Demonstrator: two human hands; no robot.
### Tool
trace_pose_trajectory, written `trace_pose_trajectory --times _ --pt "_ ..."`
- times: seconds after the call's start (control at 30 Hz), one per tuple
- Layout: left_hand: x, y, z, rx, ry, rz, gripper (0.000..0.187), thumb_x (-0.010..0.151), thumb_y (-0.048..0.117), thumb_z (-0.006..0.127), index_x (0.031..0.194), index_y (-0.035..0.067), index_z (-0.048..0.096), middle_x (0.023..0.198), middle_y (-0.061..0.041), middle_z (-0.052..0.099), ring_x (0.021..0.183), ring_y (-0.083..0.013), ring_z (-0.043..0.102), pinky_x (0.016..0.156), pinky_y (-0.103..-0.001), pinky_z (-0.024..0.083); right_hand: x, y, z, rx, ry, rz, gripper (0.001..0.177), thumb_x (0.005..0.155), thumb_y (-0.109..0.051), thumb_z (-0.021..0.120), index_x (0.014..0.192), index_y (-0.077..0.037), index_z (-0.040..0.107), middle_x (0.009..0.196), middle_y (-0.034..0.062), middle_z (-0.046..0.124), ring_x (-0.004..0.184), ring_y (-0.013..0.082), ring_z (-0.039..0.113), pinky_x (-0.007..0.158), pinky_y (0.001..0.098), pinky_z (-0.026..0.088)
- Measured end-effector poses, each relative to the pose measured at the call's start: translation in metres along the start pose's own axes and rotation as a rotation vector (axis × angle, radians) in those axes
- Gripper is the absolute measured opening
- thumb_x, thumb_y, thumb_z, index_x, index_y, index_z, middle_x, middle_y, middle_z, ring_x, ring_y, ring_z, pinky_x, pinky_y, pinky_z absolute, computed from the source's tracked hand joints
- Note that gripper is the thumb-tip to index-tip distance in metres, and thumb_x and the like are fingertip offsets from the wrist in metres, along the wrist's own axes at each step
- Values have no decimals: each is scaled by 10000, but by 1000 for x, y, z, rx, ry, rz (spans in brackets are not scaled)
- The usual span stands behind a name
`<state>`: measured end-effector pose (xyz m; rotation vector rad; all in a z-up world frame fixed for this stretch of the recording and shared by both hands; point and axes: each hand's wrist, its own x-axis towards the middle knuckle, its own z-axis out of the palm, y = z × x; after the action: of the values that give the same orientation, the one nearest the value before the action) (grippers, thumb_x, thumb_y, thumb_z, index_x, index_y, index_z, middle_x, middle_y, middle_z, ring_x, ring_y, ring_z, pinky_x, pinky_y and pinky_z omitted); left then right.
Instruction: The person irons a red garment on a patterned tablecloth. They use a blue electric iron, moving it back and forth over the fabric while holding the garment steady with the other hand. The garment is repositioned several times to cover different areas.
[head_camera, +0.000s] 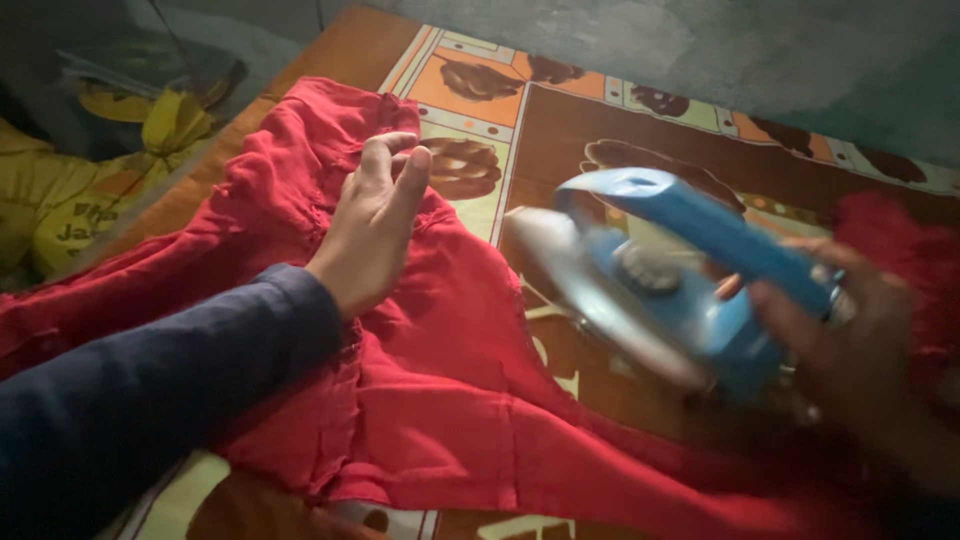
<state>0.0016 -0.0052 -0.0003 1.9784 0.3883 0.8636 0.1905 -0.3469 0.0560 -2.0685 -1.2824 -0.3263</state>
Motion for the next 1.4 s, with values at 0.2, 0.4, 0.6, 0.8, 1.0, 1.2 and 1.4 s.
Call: trace_pose_trajectory --times 0.2,0.4,0.6,0.8,1.0,1.2,1.4 --pt "1 1 -2 19 19 70 714 1051 567 364 1450 -24 399 1381 -272 558 1341 -356 497 1130 -429 378 -3 62 -19 -618 209 138 306 1152 -175 582 1184 127 609 882 221 687 730 315 714 624 386 593" --pt "-1 -1 0 12 22 51 707 1056 559 370 1459 -21 386 1424 -292 505 1352 -372 481 1127 -438 368 -22 28 -9 -35 129 463 284 1117 -206 559 1057 40 687 847 187 718 674 297 696 608 428 569" --pt "1 -2 -3 27 8 20 701 1058 562 352 1469 -5 379 1446 -287 494 1370 -366 469 1135 -440 362 -21 -34 12 347 53 20 279 892 -163 588 1121 -3 592 871 91 715 826 166 722 749 333 606" --pt "1 3 -2 14 -1 18 707 1052 563 357 1468 -9 374 1452 -289 472 1373 -360 462 1129 -439 361 0 18 -6 -83 171 387 269 1130 -213 568 1075 38 645 791 170 701 637 266 713 516 402 567" --pt "2 4 -1 29 6 24 696 1050 546 362 1455 -19 376 1416 -273 522 1360 -360 470 1134 -434 359 -18 4 -7 -71 155 142 235 1097 -192 592 992 -6 689 852 120 736 708 189 718 665 315 569" --pt "0 -1 -2 40 1 57 695 1067 543 347 1462 -29 368 1452 -281 497 1380 -370 446 1140 -436 349 -29 -39 12 91 75 95 219 912 -147 641 1043 20 695 889 162 745 749 228 707 628 327 557" --pt "1 1 -1 20 1 18 705 1051 555 359 1464 -16 373 1434 -279 501 1364 -357 472 1136 -430 355 -2 22 -7 -1008 34 -254 147 1003 -126 631 1082 -24 701 958 186 735 707 248 730 591 329 591"
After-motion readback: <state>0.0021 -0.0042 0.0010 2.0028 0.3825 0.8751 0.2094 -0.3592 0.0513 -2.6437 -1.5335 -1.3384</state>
